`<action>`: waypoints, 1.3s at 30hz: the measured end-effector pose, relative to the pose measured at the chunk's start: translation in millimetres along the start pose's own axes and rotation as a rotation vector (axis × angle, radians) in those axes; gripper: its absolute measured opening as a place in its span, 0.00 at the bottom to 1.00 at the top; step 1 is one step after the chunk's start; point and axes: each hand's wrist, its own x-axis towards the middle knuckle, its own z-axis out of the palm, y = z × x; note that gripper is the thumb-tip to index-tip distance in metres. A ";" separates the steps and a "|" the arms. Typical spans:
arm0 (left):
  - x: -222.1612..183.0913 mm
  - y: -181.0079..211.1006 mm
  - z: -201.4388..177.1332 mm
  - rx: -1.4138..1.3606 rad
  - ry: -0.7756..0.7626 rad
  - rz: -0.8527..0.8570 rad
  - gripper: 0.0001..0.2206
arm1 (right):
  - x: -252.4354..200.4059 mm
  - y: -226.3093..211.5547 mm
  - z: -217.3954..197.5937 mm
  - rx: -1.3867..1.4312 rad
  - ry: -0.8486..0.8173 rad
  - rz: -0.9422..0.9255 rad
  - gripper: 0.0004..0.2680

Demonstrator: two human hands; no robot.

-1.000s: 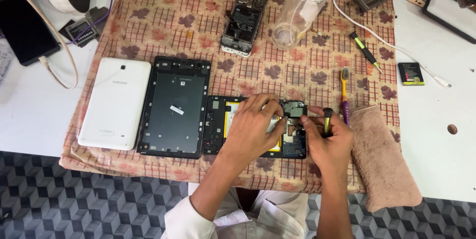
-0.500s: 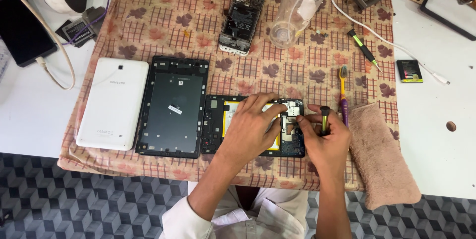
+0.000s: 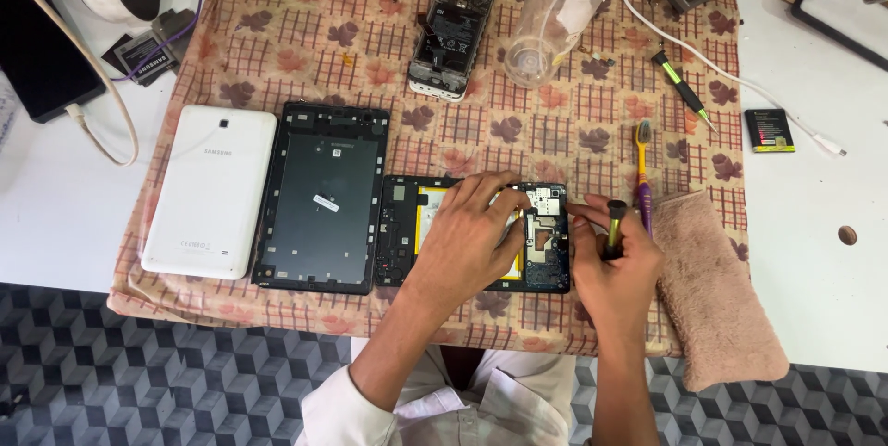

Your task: The person uses a screwdriver to remove screws from the internal frame of a disassembled tablet. They then use a toothbrush to clean the internal components and connectors. The person continues to remove and place screws while working on the tablet's internal assembly.

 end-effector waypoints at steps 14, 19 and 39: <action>-0.2 -0.4 0.3 0.003 -0.007 -0.005 0.10 | 0.5 -4.2 0.1 -0.022 -0.001 -0.013 0.10; 0.0 -0.3 -0.2 0.007 -0.011 0.001 0.10 | 0.6 -4.2 0.0 -0.030 -0.022 -0.013 0.10; -0.9 1.1 -2.9 0.003 -0.009 0.014 0.09 | -0.8 -3.8 -0.1 0.002 -0.054 -0.061 0.10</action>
